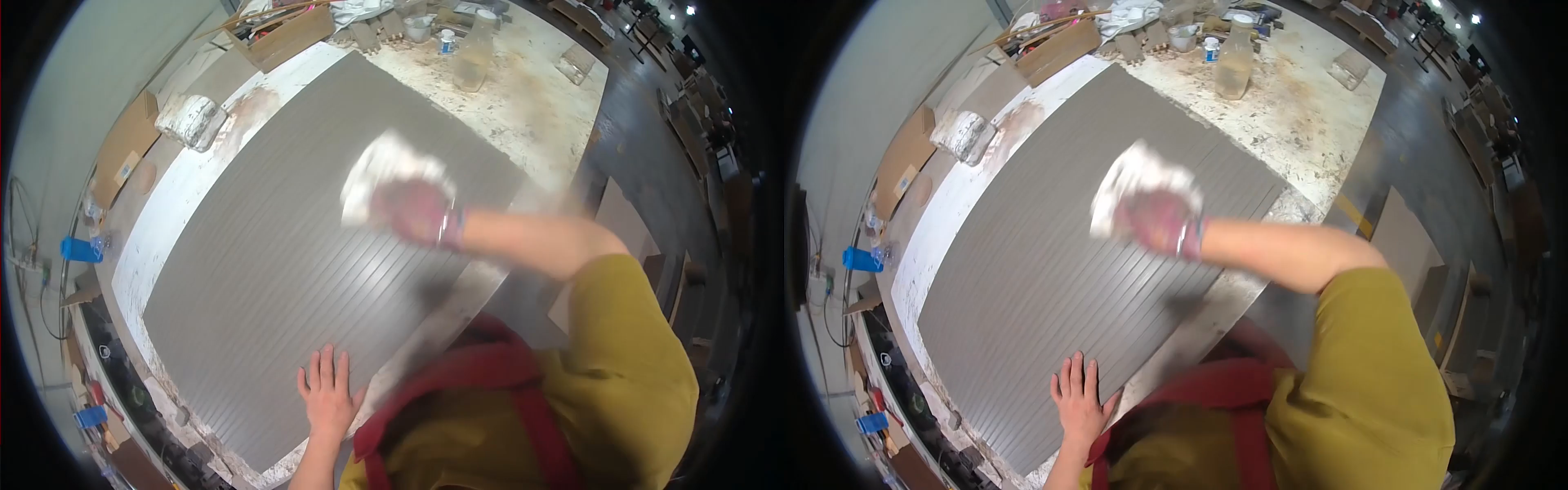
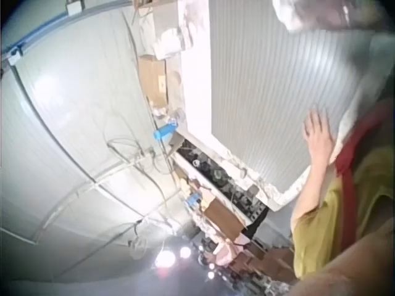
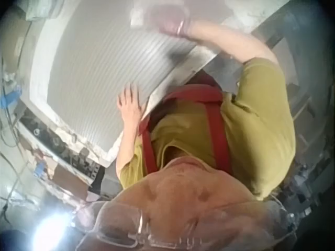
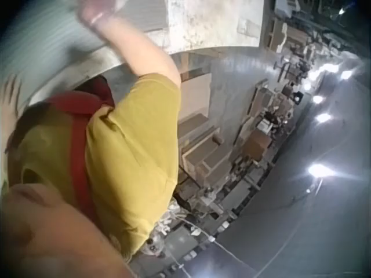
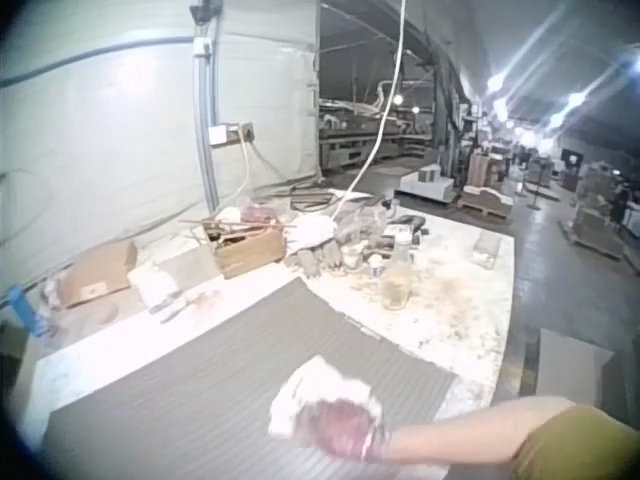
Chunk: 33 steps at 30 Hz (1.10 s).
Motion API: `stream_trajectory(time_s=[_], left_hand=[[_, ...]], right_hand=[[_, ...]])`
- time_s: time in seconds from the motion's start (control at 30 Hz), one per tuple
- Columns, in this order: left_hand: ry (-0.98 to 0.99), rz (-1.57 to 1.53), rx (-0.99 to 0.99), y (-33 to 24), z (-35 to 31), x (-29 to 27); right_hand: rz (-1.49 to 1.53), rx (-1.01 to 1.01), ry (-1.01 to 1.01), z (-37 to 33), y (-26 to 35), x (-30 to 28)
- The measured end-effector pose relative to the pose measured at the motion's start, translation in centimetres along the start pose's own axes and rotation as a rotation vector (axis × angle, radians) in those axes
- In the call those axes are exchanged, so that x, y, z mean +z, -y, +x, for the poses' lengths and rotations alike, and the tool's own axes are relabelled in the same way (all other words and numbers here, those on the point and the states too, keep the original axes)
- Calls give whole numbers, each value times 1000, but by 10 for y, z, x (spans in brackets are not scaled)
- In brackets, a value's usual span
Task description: The person wipes the surface and grooves of a grey rectangular board with a white cloth. They pour liquid from a clear bottle onto the cloth and then rub the cloth across the board's surface.
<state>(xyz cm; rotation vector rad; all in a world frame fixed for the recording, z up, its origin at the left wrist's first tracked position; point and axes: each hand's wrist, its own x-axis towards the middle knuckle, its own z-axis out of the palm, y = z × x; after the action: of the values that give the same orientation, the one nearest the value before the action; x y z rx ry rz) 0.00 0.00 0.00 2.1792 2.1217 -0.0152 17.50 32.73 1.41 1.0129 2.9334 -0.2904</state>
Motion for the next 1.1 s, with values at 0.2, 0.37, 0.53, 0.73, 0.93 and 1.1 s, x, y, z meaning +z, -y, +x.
stream_trajectory(time_s=[0.2, 0.37, 0.53, 0.73, 0.93, 1.1], left_hand=[[50, 15, -36, -9, -1, -6], [-3, -42, -20, -10, 2, -3], [-14, -219, -71, -15, 16, -28], [-221, -481, -42, -74, 181, -58], [-281, -971, -72, -154, 413, -60], [-188, -1130, -99, -207, 549, -39]], right_hand=[[172, 294, -89, 12, -112, -25], [455, 573, -295, 15, -222, -26], [1695, 433, -412, -50, -271, -22], [2045, 397, -492, -134, -289, -47], [2156, 247, -670, -165, -319, 45], [2425, 271, -750, -208, -338, 55]])
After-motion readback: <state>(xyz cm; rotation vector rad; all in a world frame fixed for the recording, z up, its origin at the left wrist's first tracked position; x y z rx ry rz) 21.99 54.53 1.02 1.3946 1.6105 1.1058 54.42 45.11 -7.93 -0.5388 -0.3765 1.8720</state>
